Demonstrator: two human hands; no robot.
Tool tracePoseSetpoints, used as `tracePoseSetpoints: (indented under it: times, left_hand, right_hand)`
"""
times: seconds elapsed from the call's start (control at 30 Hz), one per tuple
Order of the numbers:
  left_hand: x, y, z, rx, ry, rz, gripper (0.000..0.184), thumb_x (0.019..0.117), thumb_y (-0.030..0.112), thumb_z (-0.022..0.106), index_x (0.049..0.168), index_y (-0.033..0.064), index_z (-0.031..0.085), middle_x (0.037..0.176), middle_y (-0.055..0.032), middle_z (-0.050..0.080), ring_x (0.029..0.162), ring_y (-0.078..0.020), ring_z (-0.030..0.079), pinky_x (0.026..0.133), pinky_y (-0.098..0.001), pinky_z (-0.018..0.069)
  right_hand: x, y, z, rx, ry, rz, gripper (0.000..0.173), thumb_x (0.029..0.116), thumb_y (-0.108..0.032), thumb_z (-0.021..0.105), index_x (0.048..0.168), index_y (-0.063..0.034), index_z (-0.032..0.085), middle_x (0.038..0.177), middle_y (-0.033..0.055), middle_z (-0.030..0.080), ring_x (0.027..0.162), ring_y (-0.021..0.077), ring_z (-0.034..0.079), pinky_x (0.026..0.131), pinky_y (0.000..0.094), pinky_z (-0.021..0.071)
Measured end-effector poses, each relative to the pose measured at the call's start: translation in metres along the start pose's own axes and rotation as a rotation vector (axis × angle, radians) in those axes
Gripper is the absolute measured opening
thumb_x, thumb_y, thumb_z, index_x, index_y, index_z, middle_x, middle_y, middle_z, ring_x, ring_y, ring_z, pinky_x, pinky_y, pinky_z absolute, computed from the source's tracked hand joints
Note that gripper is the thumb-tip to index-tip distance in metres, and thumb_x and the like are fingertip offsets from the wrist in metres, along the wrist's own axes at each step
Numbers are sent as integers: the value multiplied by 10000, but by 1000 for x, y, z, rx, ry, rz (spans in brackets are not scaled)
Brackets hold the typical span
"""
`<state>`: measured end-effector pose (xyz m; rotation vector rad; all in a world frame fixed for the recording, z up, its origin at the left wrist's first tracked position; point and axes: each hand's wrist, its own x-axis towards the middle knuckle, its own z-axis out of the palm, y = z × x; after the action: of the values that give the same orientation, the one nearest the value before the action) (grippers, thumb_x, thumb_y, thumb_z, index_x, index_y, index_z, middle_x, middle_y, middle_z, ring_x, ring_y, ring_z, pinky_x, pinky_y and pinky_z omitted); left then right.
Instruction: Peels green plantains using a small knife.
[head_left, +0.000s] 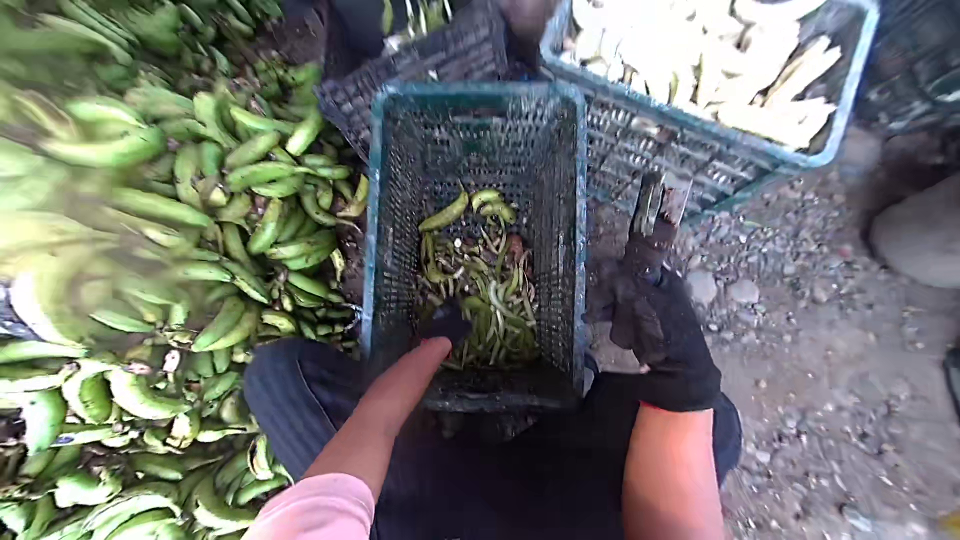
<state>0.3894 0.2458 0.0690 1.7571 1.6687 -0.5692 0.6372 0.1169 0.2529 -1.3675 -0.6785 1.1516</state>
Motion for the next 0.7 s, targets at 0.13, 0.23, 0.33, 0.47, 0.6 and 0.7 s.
tracePoseSetpoints:
  times: [0.13,0.23,0.33,0.47,0.6,0.7]
  left_hand:
    - [-1,2,-18,8,30,49,601,1032,243,535,1585,112,340,1608,-236,327,1440,-435,390,1127,-631,372]
    - [11,-6,-21,-52,94,200,592,1045,268,505,1605,230,318,1657,-209,221,1440,-430,391,1118,-616,397]
    - [9,-10,-38,-68,151,447,605,1037,247,551,1598,168,339,1634,-212,272,1423,-418,414,1124,-581,400]
    - [-17,-13,-80,-55,165,630,569,1049,122,470,1593,64,314,1677,-202,168,1501,-408,279,1203,-514,296]
    - [-39,-30,-122,-34,248,777,414,1063,109,438,1461,37,525,1498,-224,473,1367,-361,486,1148,-486,383]
    - [-45,-48,-136,1,244,752,398,1053,205,520,1440,133,582,1440,-175,545,1302,-336,548,1100,-526,427]
  right_hand:
    - [17,1,8,-3,-23,35,161,1050,-138,516,1090,-32,630,648,3,651,533,107,647,537,257,593]
    - [25,-2,26,-1,-3,58,126,1066,-113,491,1007,-48,582,619,-15,629,517,102,636,538,266,594]
    - [35,5,38,22,-24,78,141,1060,-105,504,989,-22,594,591,5,612,490,119,624,510,281,587]
    - [42,12,53,-5,-66,153,149,1066,-126,525,954,-37,567,582,13,597,479,121,614,499,272,572]
    - [44,20,68,-70,-82,195,97,1062,-124,537,1023,-38,561,600,10,593,480,114,607,499,267,573]
    - [49,30,76,-70,-121,188,115,1063,-109,518,1000,-32,577,615,12,592,499,106,597,517,255,565]
